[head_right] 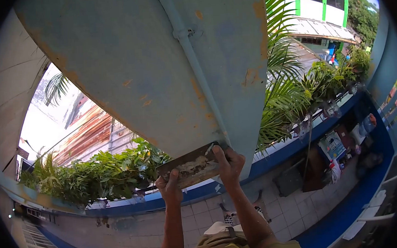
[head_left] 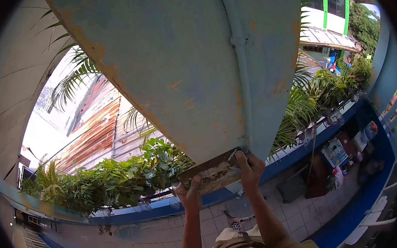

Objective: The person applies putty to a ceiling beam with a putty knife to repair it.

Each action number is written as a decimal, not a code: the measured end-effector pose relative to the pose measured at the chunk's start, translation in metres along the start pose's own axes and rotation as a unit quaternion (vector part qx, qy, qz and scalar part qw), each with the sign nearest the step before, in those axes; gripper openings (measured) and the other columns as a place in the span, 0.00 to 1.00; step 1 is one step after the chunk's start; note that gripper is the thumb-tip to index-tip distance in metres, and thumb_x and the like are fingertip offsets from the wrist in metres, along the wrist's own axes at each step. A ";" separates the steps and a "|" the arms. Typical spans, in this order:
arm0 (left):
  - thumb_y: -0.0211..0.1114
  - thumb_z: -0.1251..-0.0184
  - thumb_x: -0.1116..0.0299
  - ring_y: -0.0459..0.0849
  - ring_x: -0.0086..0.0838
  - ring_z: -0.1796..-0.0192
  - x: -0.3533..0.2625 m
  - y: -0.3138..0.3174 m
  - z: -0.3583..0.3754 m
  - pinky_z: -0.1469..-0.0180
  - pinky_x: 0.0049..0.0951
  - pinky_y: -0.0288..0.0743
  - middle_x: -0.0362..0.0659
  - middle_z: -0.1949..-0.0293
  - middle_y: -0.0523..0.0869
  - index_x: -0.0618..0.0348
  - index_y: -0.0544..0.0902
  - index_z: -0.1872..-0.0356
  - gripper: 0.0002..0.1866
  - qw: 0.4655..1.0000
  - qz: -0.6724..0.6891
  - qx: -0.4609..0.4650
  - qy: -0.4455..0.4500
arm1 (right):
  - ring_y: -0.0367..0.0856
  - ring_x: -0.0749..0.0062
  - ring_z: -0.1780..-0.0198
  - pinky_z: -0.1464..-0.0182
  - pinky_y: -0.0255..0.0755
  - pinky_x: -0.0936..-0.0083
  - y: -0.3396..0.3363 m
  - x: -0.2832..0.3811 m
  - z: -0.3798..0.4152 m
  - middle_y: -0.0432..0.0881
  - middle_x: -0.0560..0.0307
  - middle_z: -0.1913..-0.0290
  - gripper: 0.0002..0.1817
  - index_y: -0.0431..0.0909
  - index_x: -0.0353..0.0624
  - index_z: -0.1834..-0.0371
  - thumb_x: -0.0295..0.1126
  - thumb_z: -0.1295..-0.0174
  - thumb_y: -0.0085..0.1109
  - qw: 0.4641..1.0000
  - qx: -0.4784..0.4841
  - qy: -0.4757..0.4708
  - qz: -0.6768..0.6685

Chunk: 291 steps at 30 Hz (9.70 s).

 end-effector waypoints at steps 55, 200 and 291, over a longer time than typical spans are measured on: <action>0.73 0.33 0.75 0.79 0.17 0.65 -0.035 0.027 -0.001 0.58 0.24 0.74 0.36 0.65 0.87 0.62 0.85 0.65 0.04 0.999 0.018 -0.011 0.031 | 0.53 0.90 0.78 0.77 0.46 0.79 0.007 0.026 -0.010 0.62 0.74 0.85 0.30 0.61 0.42 0.89 0.30 0.34 0.73 0.999 0.014 0.017 -0.030; 0.74 0.38 0.73 0.88 0.23 0.73 -0.062 0.110 0.005 0.66 0.26 0.79 0.50 0.75 0.89 0.67 0.87 0.64 0.08 0.876 -0.379 0.169 0.243 | 0.59 0.29 0.23 0.25 0.59 0.41 0.057 0.002 0.070 0.62 0.23 0.26 0.41 0.58 0.20 0.26 0.38 0.34 0.65 0.953 -0.001 -0.196 0.231; 0.75 0.39 0.75 0.86 0.22 0.74 -0.043 0.129 0.006 0.66 0.25 0.79 0.47 0.74 0.90 0.70 0.87 0.68 0.07 0.890 -0.349 0.126 0.266 | 0.64 0.34 0.25 0.26 0.64 0.45 0.041 -0.007 0.058 0.66 0.27 0.27 0.38 0.63 0.23 0.27 0.37 0.33 0.64 0.949 -0.027 -0.182 0.258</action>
Point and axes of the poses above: each hand's wrist, its own z-axis away from the middle knuckle, its own y-axis out of the palm, x = y × z, the point moved 4 cm from there along -z, towards the middle knuckle
